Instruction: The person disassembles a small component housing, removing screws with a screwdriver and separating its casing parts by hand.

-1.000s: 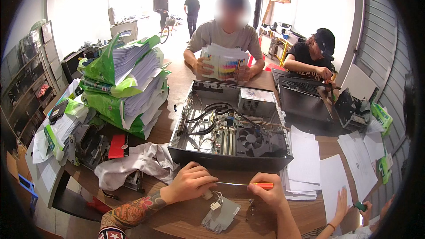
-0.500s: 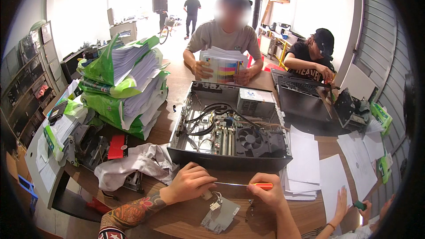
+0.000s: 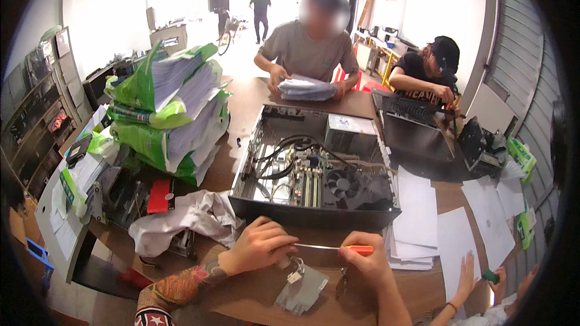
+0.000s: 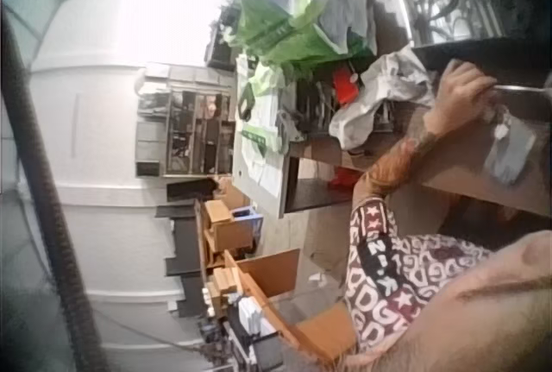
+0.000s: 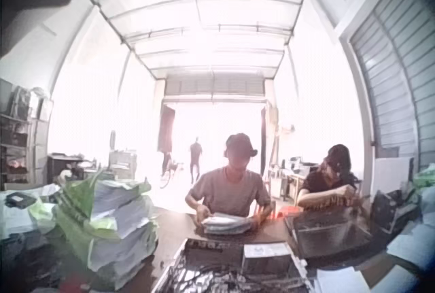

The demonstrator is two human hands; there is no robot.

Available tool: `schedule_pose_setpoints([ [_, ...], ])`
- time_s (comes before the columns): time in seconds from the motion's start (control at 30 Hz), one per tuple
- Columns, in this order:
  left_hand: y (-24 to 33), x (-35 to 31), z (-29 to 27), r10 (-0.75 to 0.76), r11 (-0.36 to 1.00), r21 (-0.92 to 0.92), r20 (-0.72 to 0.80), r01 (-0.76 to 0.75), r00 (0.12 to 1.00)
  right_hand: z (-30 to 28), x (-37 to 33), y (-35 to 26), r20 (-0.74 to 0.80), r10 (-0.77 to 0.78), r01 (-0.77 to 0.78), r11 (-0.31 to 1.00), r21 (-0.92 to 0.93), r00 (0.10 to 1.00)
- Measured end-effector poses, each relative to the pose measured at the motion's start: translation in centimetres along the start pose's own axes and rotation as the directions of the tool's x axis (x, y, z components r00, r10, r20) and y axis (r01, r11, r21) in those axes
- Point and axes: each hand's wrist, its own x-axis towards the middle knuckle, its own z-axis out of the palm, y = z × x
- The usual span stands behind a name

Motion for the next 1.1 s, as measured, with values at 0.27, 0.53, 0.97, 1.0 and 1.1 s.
schedule_pose_setpoints([
  [0.27, 0.8, 1.0, -1.7, -0.002, 0.995, -0.099, -0.024, 0.0, 1.0, -0.8, 0.0, 0.2, -0.04, 0.015, -0.014, 0.999, 0.041, 0.999],
  [0.53, 0.4, 0.7, -2.2, -0.064, 0.992, -0.108, -0.032, 0.06, 0.997, -1.0, 0.1, 1.2, -0.065, -0.009, 0.013, 0.997, 0.07, 0.998],
  [0.97, 0.3, -0.2, -0.5, -0.023, 0.998, -0.068, -0.066, 0.018, 0.998, -0.7, -0.2, 0.8, -0.02, 0.036, -0.036, 0.999, 0.019, 0.999],
  [1.0, 0.2, 0.1, -0.2, -0.007, 0.998, -0.065, -0.073, 0.002, 0.997, -0.9, -0.2, 0.9, -0.029, 0.024, -0.024, 1.0, 0.011, 0.999],
  [1.1, 0.4, -0.1, -0.2, -0.014, 0.996, -0.086, -0.079, 0.007, 0.997, -0.9, -0.6, 0.9, -0.06, 0.033, -0.029, 0.997, 0.067, 0.998],
])
